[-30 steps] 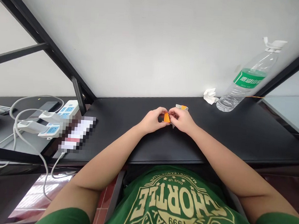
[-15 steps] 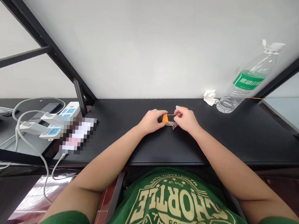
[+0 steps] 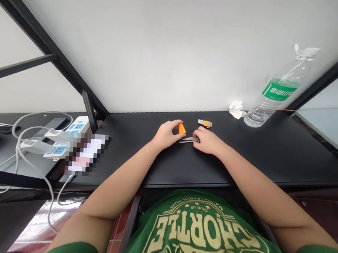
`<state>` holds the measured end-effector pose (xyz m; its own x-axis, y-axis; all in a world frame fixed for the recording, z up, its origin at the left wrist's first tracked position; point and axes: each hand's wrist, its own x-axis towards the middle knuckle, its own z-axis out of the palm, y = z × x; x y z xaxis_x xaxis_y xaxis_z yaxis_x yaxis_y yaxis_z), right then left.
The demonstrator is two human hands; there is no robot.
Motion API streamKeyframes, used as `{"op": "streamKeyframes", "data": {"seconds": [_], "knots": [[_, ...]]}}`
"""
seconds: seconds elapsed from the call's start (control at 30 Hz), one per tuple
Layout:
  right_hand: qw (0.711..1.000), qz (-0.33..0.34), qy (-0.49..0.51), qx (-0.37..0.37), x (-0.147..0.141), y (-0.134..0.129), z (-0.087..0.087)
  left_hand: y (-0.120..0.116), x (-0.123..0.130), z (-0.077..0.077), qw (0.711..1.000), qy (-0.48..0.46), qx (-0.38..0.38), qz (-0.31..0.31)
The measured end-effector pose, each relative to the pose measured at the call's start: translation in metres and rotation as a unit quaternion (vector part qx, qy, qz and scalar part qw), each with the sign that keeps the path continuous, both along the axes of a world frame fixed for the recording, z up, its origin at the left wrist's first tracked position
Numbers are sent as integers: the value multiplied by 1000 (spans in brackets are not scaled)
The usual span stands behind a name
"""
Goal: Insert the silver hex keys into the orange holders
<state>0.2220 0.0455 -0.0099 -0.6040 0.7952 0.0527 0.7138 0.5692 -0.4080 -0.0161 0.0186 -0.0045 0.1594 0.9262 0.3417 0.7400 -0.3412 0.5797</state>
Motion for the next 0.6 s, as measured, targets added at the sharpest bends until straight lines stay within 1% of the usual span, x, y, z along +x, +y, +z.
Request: {"op": "streamKeyframes", "data": {"seconds": [0.13,0.23,0.33,0.4,0.5,0.6], "knots": [[1000,26,2,-13,1,0,1,2,-1,-4,1000,0,-1,-8],[999,40,35,-13,3,2,0,3,-1,-5,1000,-4,-2,-14],[993,15,121,8,1,5,0,1,0,-5,999,-27,-13,-38],[981,-6,196,9,-2,6,0,-1,3,-4,997,-41,-16,-59],[959,0,281,-24,-9,6,0,-5,10,-2,996,-34,-14,-84],[948,11,314,-57,-15,4,0,-8,15,0,996,-14,-15,-93]]}}
